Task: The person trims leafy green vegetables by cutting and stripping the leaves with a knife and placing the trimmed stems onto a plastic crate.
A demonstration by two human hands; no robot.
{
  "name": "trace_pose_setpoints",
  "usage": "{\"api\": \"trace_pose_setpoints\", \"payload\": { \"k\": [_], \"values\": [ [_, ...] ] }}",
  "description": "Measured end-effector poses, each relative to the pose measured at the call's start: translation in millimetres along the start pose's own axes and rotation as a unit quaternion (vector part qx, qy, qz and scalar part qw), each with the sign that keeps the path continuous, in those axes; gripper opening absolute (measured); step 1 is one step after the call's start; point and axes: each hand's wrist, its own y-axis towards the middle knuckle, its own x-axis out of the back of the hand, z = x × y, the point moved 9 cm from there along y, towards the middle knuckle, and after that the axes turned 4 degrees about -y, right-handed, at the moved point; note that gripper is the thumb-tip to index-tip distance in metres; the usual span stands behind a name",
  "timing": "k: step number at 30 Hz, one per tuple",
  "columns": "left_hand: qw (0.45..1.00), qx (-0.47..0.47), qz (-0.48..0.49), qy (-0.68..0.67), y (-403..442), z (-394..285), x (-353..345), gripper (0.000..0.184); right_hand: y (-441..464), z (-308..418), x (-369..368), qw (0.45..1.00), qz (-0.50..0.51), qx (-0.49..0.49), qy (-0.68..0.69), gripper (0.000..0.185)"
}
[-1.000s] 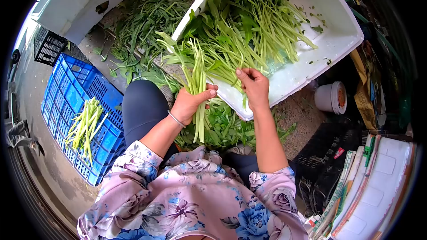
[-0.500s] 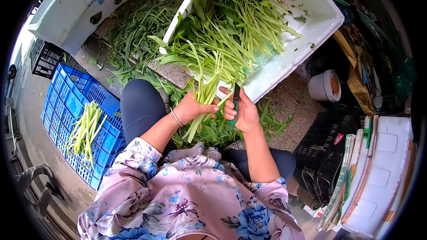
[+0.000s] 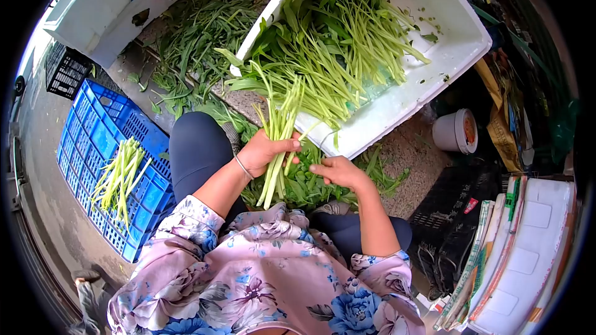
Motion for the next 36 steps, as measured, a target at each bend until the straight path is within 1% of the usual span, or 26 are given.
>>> {"api": "trace_pose_setpoints", "payload": {
  "k": [1,2,3,4,5,6,7,8,9,11,12,13,15,17,18,19,21,23,25,27,31,33,36],
  "values": [
    [0.997,-0.044,-0.04,-0.044,2,-8,8,0.029,-6,6,-19,0.991,0.116,0.001,-0.069,0.057],
    [0.993,-0.093,-0.043,-0.051,2,-19,8,0.029,10,8,2,0.996,0.026,0.03,-0.085,0.063],
    [0.993,-0.094,-0.045,-0.054,4,-20,10,0.029,24,10,23,0.991,-0.065,0.055,-0.105,0.07],
    [0.99,-0.109,-0.065,-0.068,5,-23,15,0.028,30,24,49,0.987,-0.145,0.026,-0.07,0.067],
    [0.985,-0.124,-0.085,-0.081,5,-25,21,0.028,50,27,75,0.958,-0.268,0.09,-0.051,0.053],
    [0.984,-0.13,-0.094,-0.082,7,-23,26,0.027,43,54,94,0.935,-0.335,0.103,-0.06,0.04],
    [0.983,-0.132,-0.098,-0.081,8,-23,28,0.027,60,58,110,0.892,-0.417,0.142,-0.106,0.034],
    [0.98,-0.133,-0.117,-0.096,9,-22,32,0.027,69,70,119,0.85,-0.468,0.175,-0.167,0.035],
    [0.975,-0.135,-0.135,-0.11,9,-22,35,0.026,82,73,123,0.851,-0.466,0.178,-0.165,0.035],
    [0.974,-0.137,-0.14,-0.114,9,-24,33,0.024,106,71,127,0.879,-0.432,0.129,-0.155,0.033],
    [0.973,-0.144,-0.136,-0.115,10,-25,32,0.024,107,73,127,0.887,-0.416,0.099,-0.173,0.031],
    [0.973,-0.151,-0.131,-0.116,10,-26,32,0.023,100,80,127,0.887,-0.415,0.102,-0.174,0.031],
    [0.972,-0.153,-0.129,-0.122,12,-26,33,0.021,92,80,114,0.926,-0.349,0.118,-0.081,0.029],
    [0.976,-0.133,-0.152,-0.082,13,-22,37,0.021,71,71,88,0.941,-0.294,0.135,0.104,0.028],
    [0.977,-0.129,-0.149,-0.082,12,-21,34,0.021,51,73,73,0.935,-0.267,0.142,0.185,0.027],
    [0.976,-0.131,-0.162,-0.062,11,-23,33,0.021,38,69,58,0.935,-0.247,0.147,0.209,0.026],
    [0.976,-0.13,-0.17,-0.04,11,-21,31,0.021,10,56,28,0.935,-0.23,0.113,0.244,0.025],
    [0.981,-0.147,-0.121,-0.026,17,-18,24,0.022,-7,45,4,0.922,-0.211,0.136,0.297,0.021],
    [0.982,-0.157,-0.097,-0.038,18,-12,18,0.022,-18,36,-10,0.919,-0.221,0.133,0.299,0.021],
    [0.983,-0.152,-0.105,0.015,16,-8,15,0.023,-28,36,-18,0.904,-0.238,0.149,0.322,0.019],
    [0.988,-0.131,-0.08,0.014,8,-6,3,0.022,-43,33,-24,0.888,-0.255,0.162,0.347,0.018],
    [0.986,-0.149,-0.073,0.02,4,-8,-3,0.02,-48,31,-24,0.879,-0.259,0.165,0.365,0.018],
    [0.987,-0.153,-0.033,0.025,-3,-10,-14,0.021,-53,27,-26,0.868,-0.262,0.158,0.392,0.018]
  ]
}}
